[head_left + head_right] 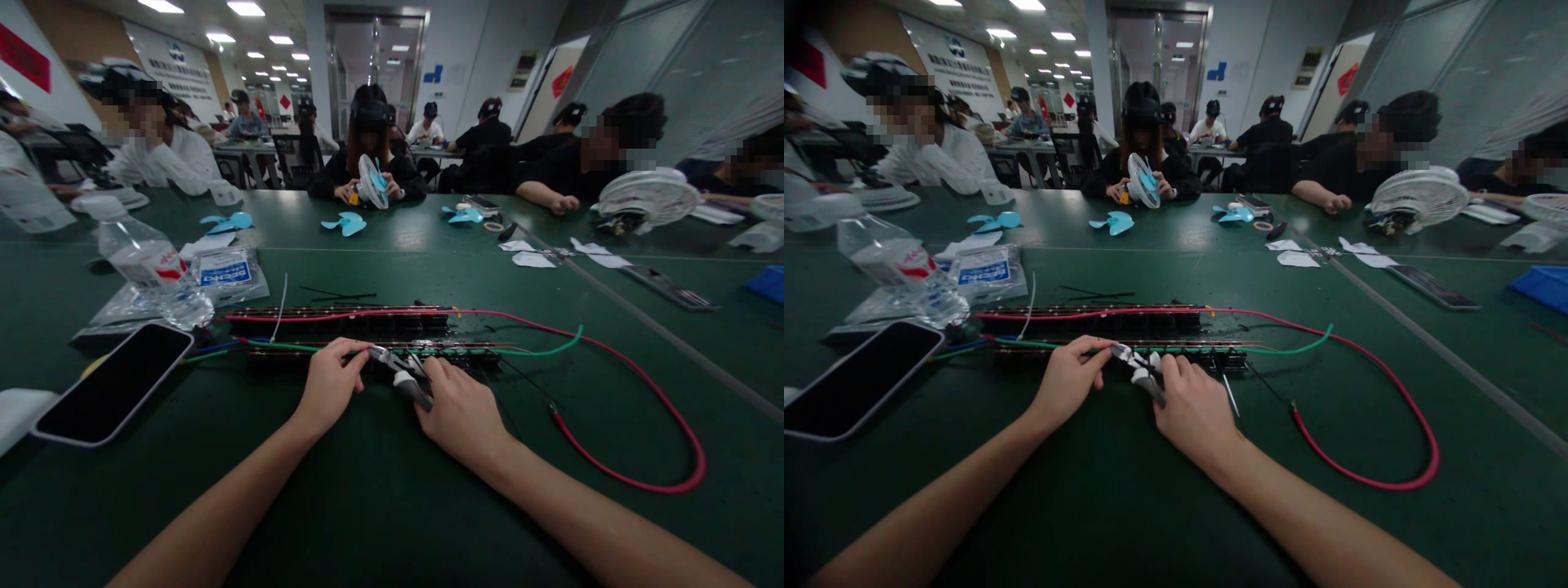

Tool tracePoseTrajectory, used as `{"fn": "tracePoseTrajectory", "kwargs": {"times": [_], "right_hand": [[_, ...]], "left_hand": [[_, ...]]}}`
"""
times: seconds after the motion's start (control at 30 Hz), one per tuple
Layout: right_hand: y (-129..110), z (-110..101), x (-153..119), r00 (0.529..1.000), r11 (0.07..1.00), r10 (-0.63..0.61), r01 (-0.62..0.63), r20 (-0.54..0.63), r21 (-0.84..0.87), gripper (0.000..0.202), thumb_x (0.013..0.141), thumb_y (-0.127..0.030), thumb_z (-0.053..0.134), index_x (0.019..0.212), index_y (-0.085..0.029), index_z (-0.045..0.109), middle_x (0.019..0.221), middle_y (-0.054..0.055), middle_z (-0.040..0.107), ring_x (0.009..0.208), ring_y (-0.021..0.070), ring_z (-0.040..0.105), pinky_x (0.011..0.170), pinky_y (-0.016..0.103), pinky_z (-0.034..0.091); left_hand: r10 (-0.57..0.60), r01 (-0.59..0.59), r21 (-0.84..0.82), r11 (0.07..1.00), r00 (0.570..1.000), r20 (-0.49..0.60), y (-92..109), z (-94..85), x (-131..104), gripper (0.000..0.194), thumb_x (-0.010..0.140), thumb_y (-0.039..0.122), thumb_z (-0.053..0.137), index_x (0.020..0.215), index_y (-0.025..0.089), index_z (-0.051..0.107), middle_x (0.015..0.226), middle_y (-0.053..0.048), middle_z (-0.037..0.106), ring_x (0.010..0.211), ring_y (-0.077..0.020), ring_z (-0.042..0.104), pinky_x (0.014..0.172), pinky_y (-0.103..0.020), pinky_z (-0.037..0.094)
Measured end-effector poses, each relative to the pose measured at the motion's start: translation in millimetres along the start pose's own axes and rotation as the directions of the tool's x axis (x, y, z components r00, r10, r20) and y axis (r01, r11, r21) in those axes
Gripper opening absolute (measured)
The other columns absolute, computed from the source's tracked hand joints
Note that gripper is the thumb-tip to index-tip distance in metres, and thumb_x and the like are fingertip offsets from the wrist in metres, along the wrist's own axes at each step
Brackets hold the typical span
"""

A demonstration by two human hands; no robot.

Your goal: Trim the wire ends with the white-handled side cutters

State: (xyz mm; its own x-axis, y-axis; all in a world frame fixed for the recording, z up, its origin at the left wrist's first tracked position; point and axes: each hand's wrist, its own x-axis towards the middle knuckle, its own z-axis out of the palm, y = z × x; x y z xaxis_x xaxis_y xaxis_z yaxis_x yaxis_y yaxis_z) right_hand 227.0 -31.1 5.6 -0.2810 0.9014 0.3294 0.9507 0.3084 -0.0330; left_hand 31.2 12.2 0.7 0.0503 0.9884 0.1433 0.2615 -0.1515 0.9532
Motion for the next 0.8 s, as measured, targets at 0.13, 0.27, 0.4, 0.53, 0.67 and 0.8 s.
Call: {"fn": "tracePoseTrajectory", "kwargs": {"times": [0.13,0.27,0.4,0.53,0.67,0.8], "right_hand": [[-1.0,-0.8,1.0,1.0,1.0,0.015,-0.015,0.022,-0.001,0.022,0.075,-0.022,0.057,0.093,-0.022,0.044,0.088,0.006,0.06,0.079,0.0212,0.057,0.062,0.029,0.038],[-0.7,0.0,0.6,1.0,0.999,0.021,-0.021,0.002,-0.039,0.024,0.073,-0.022,0.058,0.092,-0.021,0.044,0.092,0.008,0.057,0.082,0.0235,0.055,0.068,0.032,0.039],[0.2,0.4,-1.2,1.0,0.998,0.009,-0.01,-0.027,-0.06,0.026,0.072,-0.023,0.057,0.094,-0.021,0.044,0.094,0.01,0.055,0.083,0.0255,0.053,0.069,0.034,0.037],[0.6,0.9,-2.0,1.0,0.998,0.004,-0.006,-0.03,-0.065,0.027,0.071,-0.023,0.057,0.095,-0.02,0.044,0.094,0.011,0.055,0.085,0.0266,0.053,0.07,0.034,0.037],[1.3,2.6,-1.2,0.999,0.998,-0.003,0.0,-0.044,-0.062,0.024,0.072,-0.022,0.056,0.094,-0.02,0.045,0.093,0.01,0.056,0.084,0.0259,0.053,0.069,0.034,0.037],[3.1,3.5,0.2,0.999,0.999,-0.019,0.017,-0.047,-0.047,0.022,0.074,-0.021,0.056,0.093,-0.021,0.045,0.091,0.009,0.058,0.081,0.0241,0.055,0.068,0.033,0.038]], "left_hand": [[0.004,-0.004,0.005,1.0,1.0,-0.005,0.7,0.5,0.4,0.017,0.084,0.021,0.059,0.092,0.013,0.072,0.083,-0.005,0.067,0.041,-0.005,0.052,0.038,-0.017,0.04],[-0.011,0.011,0.008,1.0,1.0,-0.007,4.1,0.5,-0.4,0.017,0.084,0.019,0.059,0.093,0.012,0.072,0.074,-0.003,0.066,0.041,-0.0055,0.052,0.039,-0.017,0.04],[-0.023,0.023,0.009,1.0,1.0,-0.006,5.3,0.1,-1.3,0.018,0.084,0.02,0.059,0.095,0.013,0.072,0.069,-0.002,0.064,0.041,-0.0065,0.052,0.038,-0.017,0.039],[-0.018,0.018,0.009,1.0,1.0,-0.003,4.2,0.0,-1.1,0.019,0.084,0.021,0.06,0.095,0.013,0.072,0.07,-0.002,0.064,0.042,-0.0076,0.054,0.038,-0.018,0.039],[-0.007,0.007,0.006,1.0,1.0,-0.011,3.0,0.3,-0.6,0.018,0.084,0.022,0.06,0.093,0.014,0.073,0.072,-0.003,0.065,0.041,-0.0075,0.054,0.037,-0.018,0.039],[0.004,-0.004,0.001,1.0,1.0,-0.013,1.6,0.3,-0.4,0.018,0.083,0.023,0.061,0.093,0.014,0.073,0.074,-0.004,0.066,0.041,-0.0074,0.054,0.037,-0.018,0.04]]}}
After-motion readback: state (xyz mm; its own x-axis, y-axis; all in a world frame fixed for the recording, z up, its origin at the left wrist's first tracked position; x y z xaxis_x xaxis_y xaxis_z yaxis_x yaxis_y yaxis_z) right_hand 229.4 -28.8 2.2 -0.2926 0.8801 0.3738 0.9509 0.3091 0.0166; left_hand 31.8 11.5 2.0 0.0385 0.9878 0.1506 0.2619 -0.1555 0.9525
